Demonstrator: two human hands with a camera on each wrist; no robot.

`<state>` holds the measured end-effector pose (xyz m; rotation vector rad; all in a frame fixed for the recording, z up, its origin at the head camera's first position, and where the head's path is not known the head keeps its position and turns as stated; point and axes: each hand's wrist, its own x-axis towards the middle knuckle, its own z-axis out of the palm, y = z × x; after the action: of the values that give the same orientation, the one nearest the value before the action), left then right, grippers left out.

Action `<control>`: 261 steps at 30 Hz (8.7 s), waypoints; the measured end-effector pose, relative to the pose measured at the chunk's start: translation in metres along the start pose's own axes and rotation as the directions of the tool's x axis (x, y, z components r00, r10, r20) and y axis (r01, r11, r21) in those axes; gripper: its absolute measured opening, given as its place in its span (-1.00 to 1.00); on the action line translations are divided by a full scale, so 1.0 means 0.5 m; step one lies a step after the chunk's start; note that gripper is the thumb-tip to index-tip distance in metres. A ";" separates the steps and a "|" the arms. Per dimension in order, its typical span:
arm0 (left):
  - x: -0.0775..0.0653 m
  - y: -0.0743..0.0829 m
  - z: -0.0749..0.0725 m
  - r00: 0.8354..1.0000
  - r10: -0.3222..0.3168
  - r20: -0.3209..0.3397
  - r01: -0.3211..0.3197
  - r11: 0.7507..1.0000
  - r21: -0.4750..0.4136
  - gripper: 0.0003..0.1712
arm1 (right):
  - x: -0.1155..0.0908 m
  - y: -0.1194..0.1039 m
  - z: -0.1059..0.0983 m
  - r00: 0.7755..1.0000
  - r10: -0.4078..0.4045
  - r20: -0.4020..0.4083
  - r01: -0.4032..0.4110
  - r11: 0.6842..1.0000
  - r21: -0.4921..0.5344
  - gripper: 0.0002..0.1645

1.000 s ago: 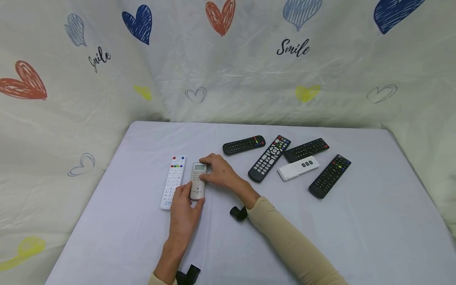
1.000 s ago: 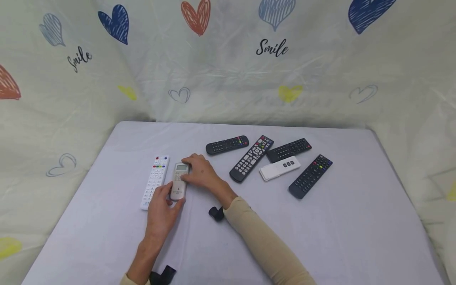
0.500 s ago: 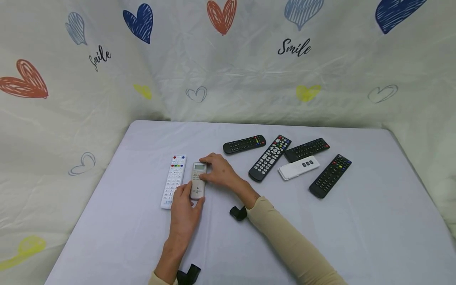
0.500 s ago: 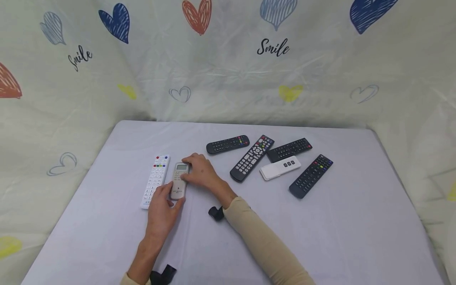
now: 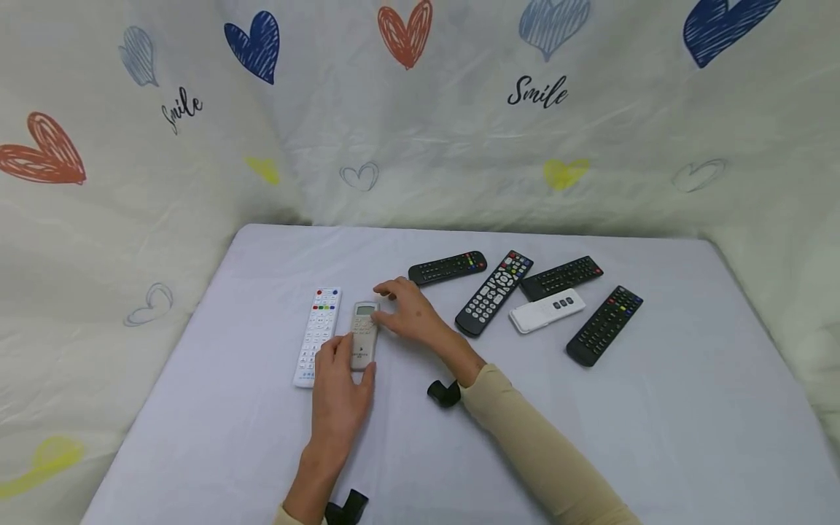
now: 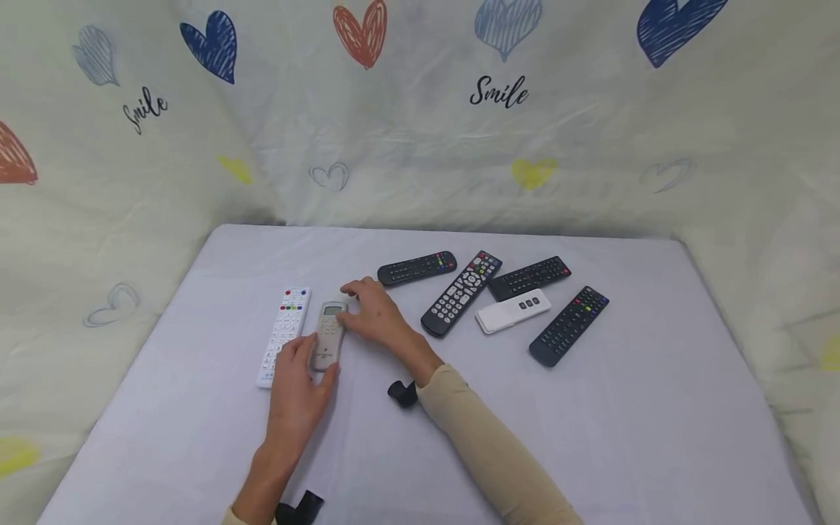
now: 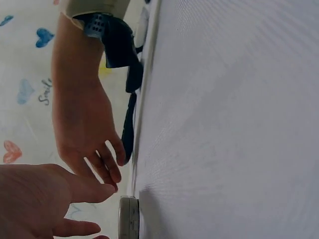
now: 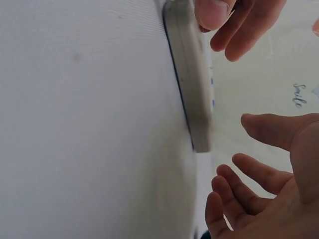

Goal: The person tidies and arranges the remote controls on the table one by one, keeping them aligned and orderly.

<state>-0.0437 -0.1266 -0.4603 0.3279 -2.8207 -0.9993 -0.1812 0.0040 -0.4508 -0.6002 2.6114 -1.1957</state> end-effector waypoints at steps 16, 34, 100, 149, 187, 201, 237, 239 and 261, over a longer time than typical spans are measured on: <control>0.003 0.039 0.024 0.958 0.256 -0.131 -0.266 0.961 -0.073 -0.53 | -0.040 0.022 -0.088 0.988 0.001 -0.155 0.010 0.997 0.074 -0.54; 0.004 0.071 0.059 0.964 0.265 0.025 -0.259 0.955 -0.142 -0.52 | -0.089 0.078 -0.141 0.959 0.039 -0.281 -0.020 0.997 0.072 -0.56; 0.037 0.128 0.132 0.950 0.234 0.209 -0.196 0.963 -0.186 -0.47 | -0.139 0.210 -0.247 0.866 0.193 -0.462 -0.249 0.967 -0.062 -0.65; 0.063 0.180 0.178 0.931 0.278 0.236 -0.230 0.950 -0.211 -0.33 | -0.120 0.253 -0.297 0.933 0.202 -0.296 -0.280 0.927 -0.250 -0.31; 0.070 0.165 0.176 0.943 0.254 0.216 -0.201 0.950 -0.240 -0.25 | -0.126 0.247 -0.284 0.928 0.136 -0.348 -0.206 0.963 -0.174 -0.24; 0.060 0.153 0.161 0.944 0.241 0.224 -0.154 0.925 -0.347 -0.25 | -0.124 0.223 -0.276 0.905 0.216 -0.366 -0.183 0.976 0.121 -0.12; 0.038 0.136 0.141 0.951 0.230 0.208 -0.118 0.889 -0.443 -0.22 | -0.117 0.199 -0.238 0.930 0.311 -0.198 -0.236 0.915 0.328 0.11; 0.037 0.135 0.141 0.951 0.228 0.207 -0.118 0.890 -0.441 -0.22 | -0.116 0.198 -0.235 0.930 0.309 -0.199 -0.235 0.916 0.324 0.12; 0.026 0.121 0.138 0.957 0.191 0.216 -0.090 0.910 -0.405 -0.19 | -0.108 0.191 -0.216 0.943 0.273 -0.188 -0.214 0.934 0.286 0.13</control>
<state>-0.0792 -0.0423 -0.4749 -0.0559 -2.7047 -1.6326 -0.1968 0.1571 -0.4520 -0.0866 2.5395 -1.5655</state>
